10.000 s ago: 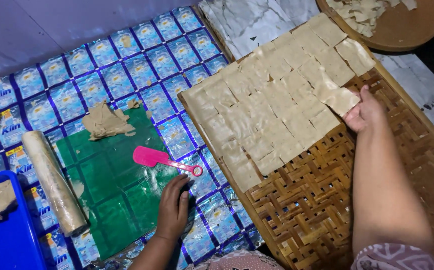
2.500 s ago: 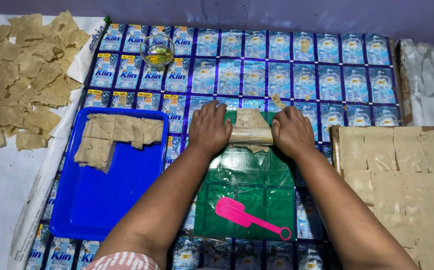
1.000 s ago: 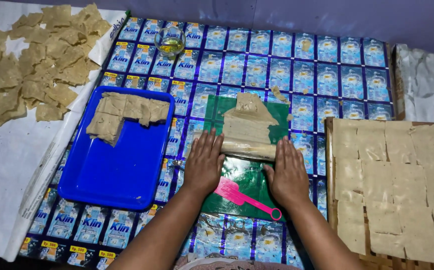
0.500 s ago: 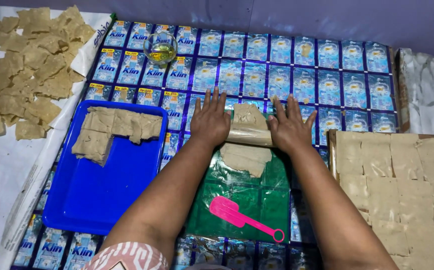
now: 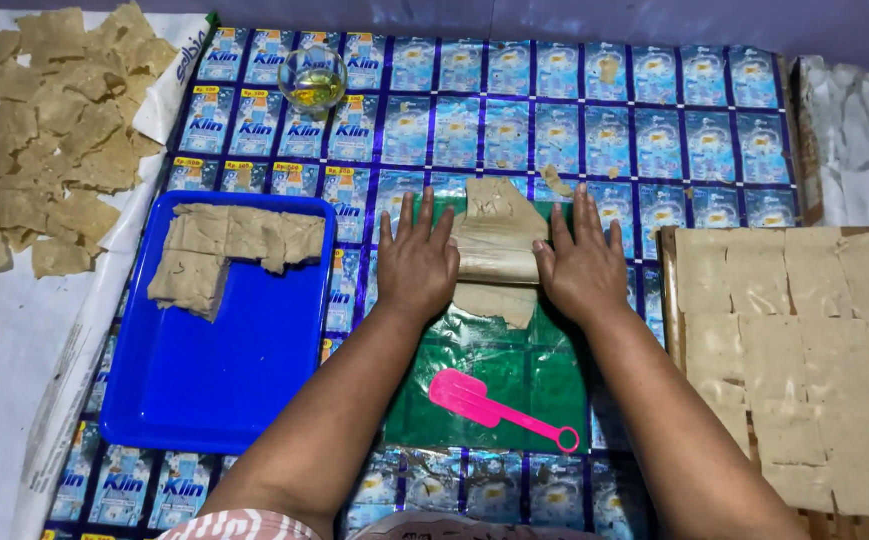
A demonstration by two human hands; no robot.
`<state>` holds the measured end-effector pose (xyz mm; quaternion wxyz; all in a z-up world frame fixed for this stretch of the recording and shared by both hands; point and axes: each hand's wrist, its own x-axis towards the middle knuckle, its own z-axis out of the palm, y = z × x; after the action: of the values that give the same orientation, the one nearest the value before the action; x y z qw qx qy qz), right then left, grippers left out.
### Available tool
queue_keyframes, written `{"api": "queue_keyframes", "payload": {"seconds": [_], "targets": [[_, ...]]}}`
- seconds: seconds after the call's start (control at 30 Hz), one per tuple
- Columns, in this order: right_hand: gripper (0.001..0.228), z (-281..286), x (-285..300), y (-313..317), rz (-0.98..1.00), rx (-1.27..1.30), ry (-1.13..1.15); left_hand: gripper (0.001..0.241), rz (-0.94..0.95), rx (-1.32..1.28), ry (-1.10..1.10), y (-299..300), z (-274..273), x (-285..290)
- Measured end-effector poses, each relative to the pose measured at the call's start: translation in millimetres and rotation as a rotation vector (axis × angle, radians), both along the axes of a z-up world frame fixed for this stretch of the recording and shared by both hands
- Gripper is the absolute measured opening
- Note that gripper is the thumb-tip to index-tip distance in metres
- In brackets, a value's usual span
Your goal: Rolling out dough with a wooden pin and cutting it into square pieces using a plastic scraper.
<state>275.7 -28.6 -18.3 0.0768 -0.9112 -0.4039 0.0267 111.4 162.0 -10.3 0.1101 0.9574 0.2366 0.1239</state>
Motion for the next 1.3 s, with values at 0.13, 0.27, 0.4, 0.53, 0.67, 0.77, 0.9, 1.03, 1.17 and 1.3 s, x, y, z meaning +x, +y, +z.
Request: {"api": "queue_keyframes", "payload": {"seconds": [0.13, 0.27, 0.4, 0.53, 0.67, 0.77, 0.9, 1.03, 1.17, 1.3], "targets": [[0.067, 1.8, -29.1, -21.9, 0.022, 0.041, -0.002, 0.049, -0.034, -0.01, -0.037, -19.1, 0.2, -32.9], [0.071, -2.4, -53.0, -43.5, 0.064, 0.076, -0.06, 0.049, -0.062, -0.037, -0.071, -38.1, 1.4, -62.6], [0.07, -6.4, -74.6, -65.4, 0.103, 0.161, -0.103, 0.053, -0.085, -0.008, -0.103, -53.6, -2.3, -86.2], [0.068, 1.4, -99.5, -85.1, 0.114, 0.188, -0.081, 0.055, -0.08, -0.017, -0.096, -72.0, 3.5, -110.6], [0.069, 0.5, -106.9, -92.3, 0.133, 0.199, -0.074, 0.056, -0.082, -0.03, -0.085, -76.1, 2.2, -117.6], [0.072, -4.3, -90.9, -78.9, 0.127, 0.177, -0.069, 0.055, -0.071, -0.022, -0.078, -61.7, 4.0, -95.8], [0.073, -6.8, -74.8, -66.8, 0.097, 0.153, -0.068, 0.053, -0.038, -0.024, -0.065, -52.6, 1.4, -76.3], [0.075, -7.3, -88.4, -76.8, 0.092, 0.142, -0.072, 0.052, -0.035, -0.043, -0.065, -52.5, 6.6, -80.4], [0.063, 15.5, -71.4, -55.8, -0.017, -0.029, 0.073, 0.045, 0.038, -0.11, 0.125, -35.2, 29.3, -53.1], [0.059, -11.6, -28.5, -28.8, -0.074, 0.082, 0.026, 0.05, 0.041, 0.028, 0.009, -16.3, 4.6, -26.3]]}}
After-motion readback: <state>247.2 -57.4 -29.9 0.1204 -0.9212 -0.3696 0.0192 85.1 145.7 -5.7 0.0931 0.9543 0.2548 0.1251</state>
